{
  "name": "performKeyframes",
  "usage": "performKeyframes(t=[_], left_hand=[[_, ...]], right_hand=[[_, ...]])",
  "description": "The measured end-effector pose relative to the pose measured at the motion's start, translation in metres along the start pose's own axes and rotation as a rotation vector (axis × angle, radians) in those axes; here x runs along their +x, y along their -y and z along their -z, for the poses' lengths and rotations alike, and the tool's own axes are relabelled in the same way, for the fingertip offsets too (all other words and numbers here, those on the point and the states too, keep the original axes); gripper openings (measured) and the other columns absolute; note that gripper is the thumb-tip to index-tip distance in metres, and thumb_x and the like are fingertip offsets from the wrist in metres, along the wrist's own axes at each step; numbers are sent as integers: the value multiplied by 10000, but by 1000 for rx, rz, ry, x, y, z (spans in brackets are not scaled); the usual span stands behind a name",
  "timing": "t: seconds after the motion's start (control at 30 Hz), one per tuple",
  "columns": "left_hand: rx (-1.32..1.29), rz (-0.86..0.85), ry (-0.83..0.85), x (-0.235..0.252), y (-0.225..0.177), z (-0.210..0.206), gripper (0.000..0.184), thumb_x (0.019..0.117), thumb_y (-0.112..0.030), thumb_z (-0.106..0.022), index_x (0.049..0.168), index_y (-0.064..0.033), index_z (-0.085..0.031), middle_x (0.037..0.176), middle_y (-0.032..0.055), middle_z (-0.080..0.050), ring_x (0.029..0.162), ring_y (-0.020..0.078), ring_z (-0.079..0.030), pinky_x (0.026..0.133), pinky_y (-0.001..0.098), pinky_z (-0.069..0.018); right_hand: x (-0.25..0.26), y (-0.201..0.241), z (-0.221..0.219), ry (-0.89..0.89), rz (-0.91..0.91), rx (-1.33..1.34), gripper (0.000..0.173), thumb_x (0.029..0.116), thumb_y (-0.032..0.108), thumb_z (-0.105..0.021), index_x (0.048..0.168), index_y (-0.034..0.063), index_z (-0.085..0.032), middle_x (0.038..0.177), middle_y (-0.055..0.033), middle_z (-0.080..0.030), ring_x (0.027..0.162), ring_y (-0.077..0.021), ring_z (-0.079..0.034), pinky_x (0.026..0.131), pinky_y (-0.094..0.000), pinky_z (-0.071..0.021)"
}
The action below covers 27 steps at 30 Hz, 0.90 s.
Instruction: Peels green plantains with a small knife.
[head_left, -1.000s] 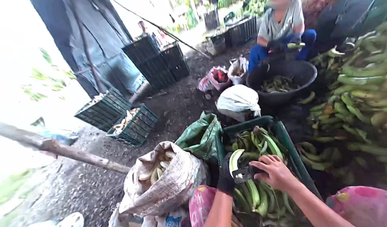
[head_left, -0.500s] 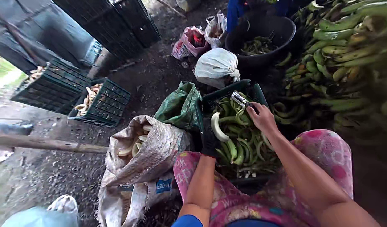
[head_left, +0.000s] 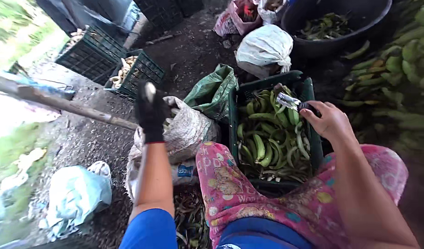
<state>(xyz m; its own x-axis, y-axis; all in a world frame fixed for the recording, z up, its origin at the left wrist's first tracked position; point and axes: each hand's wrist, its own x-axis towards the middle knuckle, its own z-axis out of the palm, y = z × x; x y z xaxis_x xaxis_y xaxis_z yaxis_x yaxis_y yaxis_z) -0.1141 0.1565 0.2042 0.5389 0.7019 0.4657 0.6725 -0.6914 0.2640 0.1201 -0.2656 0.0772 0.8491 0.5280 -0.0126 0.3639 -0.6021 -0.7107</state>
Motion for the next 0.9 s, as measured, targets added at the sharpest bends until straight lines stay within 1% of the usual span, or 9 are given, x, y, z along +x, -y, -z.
performKeyframes(t=[0.17,0.23,0.3,0.33,0.4,0.5,0.63,0.77,0.9], left_hand=[[117,19,136,-19,-29,-23,813,999,-525,-538,1598,-41,-277,1540,335,-383,1434,518,-359,1156,665,-287],[51,-83,378,-61,-82,-53,639,1053,-389,-518,1522,26,-389,1424,359,-498,1334,529,-478,1102,670,-363],[-9,-197,770,-115,-121,-96,455,1065,-336,-512,1381,-11,-556,1198,284,-649,1105,455,-637,943,656,-485],[-52,-252,932,-147,-132,-118,445,1049,-346,-544,1389,-60,-566,1172,237,-675,1059,413,-664,898,638,-513],[-56,-323,1061,-207,-147,-156,575,1008,-454,-579,1481,-132,-524,1322,181,-644,1195,370,-635,989,610,-503],[-37,-237,1101,-241,-181,-174,697,1040,-475,-500,1598,-98,-317,1591,202,-385,1433,392,-420,1129,583,-386],[33,-68,955,-253,-198,-205,831,1034,-534,-479,1641,-93,-122,1665,241,-203,1495,435,-307,1146,594,-361],[118,101,876,-263,-169,-218,870,996,-503,-559,1636,-72,-157,1662,261,-195,1529,425,-231,1209,592,-260],[134,234,878,-258,-131,-204,1041,912,-568,-663,1630,-37,-127,1604,244,-343,1459,366,-397,1183,513,-349]], right_hand=[[1,-4,11,-48,-56,10,524,1046,515,-533,1396,138,-632,1327,-278,-623,1251,-496,-575,1010,-728,-390],[3,-7,13,-52,-75,-1,545,1045,534,-523,1403,137,-624,1338,-276,-618,1263,-493,-568,1012,-733,-384],[4,-10,11,-47,-100,-15,556,1040,542,-527,1406,134,-620,1346,-273,-616,1273,-487,-563,1020,-728,-380],[3,-11,10,-44,-111,-25,562,1038,546,-528,1406,132,-620,1346,-269,-619,1269,-484,-568,1016,-725,-385],[1,-13,11,-43,-134,-48,558,1039,550,-524,1398,135,-628,1336,-259,-630,1253,-474,-585,1005,-718,-405],[-1,-15,18,-38,-166,-43,563,1044,539,-523,1404,117,-619,1332,-273,-627,1255,-485,-579,1003,-718,-399],[0,-14,21,-38,-206,-4,590,1044,545,-516,1418,96,-599,1351,-280,-612,1281,-479,-561,1016,-715,-385],[8,-15,17,-38,-206,57,595,1035,550,-532,1405,90,-609,1346,-262,-623,1278,-469,-568,1022,-718,-390],[9,-23,16,-46,-196,83,558,1034,536,-548,1388,112,-626,1315,-249,-643,1235,-463,-596,976,-710,-424]])
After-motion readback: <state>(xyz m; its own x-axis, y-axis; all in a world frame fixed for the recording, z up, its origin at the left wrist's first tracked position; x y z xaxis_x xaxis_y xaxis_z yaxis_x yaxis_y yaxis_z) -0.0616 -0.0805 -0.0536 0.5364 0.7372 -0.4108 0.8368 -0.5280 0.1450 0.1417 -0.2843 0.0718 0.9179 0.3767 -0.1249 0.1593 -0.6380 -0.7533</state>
